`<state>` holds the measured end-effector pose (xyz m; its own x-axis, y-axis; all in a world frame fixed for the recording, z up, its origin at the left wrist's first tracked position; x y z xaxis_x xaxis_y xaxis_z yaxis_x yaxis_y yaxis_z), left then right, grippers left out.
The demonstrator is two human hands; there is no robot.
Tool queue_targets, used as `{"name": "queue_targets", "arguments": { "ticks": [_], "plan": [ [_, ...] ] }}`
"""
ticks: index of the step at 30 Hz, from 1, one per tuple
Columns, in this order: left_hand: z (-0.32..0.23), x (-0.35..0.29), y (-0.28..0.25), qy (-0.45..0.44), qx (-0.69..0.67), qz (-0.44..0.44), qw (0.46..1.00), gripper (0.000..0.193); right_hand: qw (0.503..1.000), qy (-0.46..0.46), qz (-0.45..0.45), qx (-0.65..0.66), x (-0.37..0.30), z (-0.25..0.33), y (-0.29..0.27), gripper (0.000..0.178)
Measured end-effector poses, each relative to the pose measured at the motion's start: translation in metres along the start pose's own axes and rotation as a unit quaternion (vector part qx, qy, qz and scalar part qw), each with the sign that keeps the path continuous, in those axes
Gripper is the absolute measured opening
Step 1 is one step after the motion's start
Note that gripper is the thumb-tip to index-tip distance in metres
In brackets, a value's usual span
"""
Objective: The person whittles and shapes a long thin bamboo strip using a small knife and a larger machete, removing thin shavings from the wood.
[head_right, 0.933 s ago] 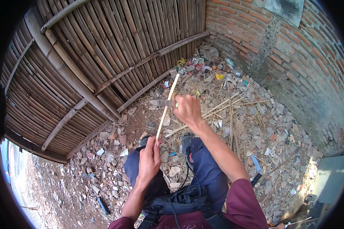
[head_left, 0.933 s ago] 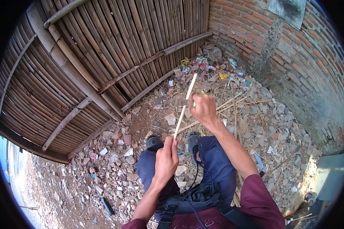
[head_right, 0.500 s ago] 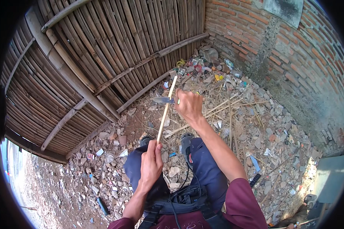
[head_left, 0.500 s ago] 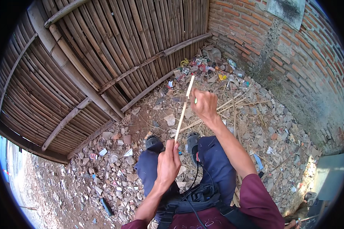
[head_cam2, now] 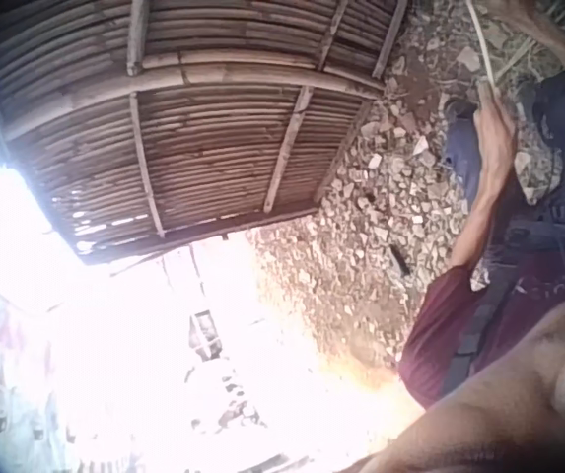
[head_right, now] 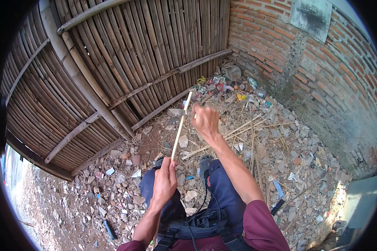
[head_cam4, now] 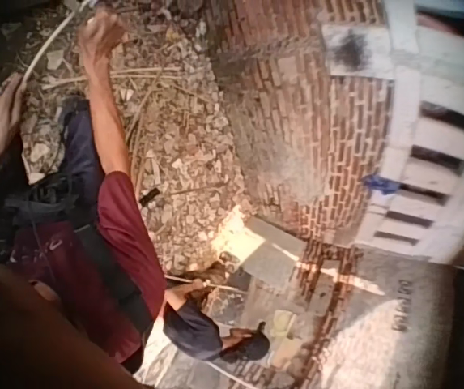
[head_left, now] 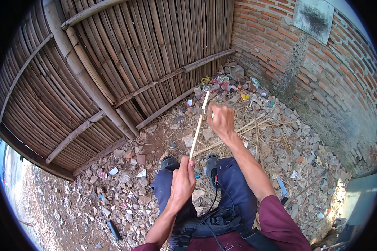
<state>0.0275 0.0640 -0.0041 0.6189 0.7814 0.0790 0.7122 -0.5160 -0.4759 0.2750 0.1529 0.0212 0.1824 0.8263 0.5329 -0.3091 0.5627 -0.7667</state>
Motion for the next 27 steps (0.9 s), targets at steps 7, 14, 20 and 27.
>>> {"name": "queue_targets", "arguments": {
  "ticks": [7, 14, 20, 27],
  "plan": [
    [0.003, -0.002, 0.002, -0.010, 0.000, 0.018, 1.000, 0.007, 0.998, -0.058, 0.018, 0.012, 0.001, 0.002, 0.011, 0.033],
    [0.006, -0.003, 0.005, -0.023, 0.030, 0.007, 0.999, 0.008, 0.998, -0.045, 0.030, -0.013, 0.006, -0.018, 0.028, 0.021],
    [0.035, -0.073, -0.013, -0.044, 0.034, 0.047, 0.997, 0.013, 0.955, 0.294, -0.016, -0.043, 0.013, -0.189, -0.020, 0.030],
    [0.050, -0.038, -0.030, -0.072, -0.223, 0.174, 0.956, 0.024, 0.930, 0.185, 0.198, 0.247, -0.029, -0.173, 0.033, 0.029]
  ]
}}
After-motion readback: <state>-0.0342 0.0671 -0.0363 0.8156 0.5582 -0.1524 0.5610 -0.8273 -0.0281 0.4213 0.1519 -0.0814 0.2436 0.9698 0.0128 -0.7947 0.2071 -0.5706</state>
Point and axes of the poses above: each hand's wrist, its own x-axis towards the middle knuckle, its own y-axis out of the palm, z = x × y, the point moved 5 cm from there along x, towards the middle knuckle, and after that the axes turned 15 degrees about z, right-handed, at the moved point
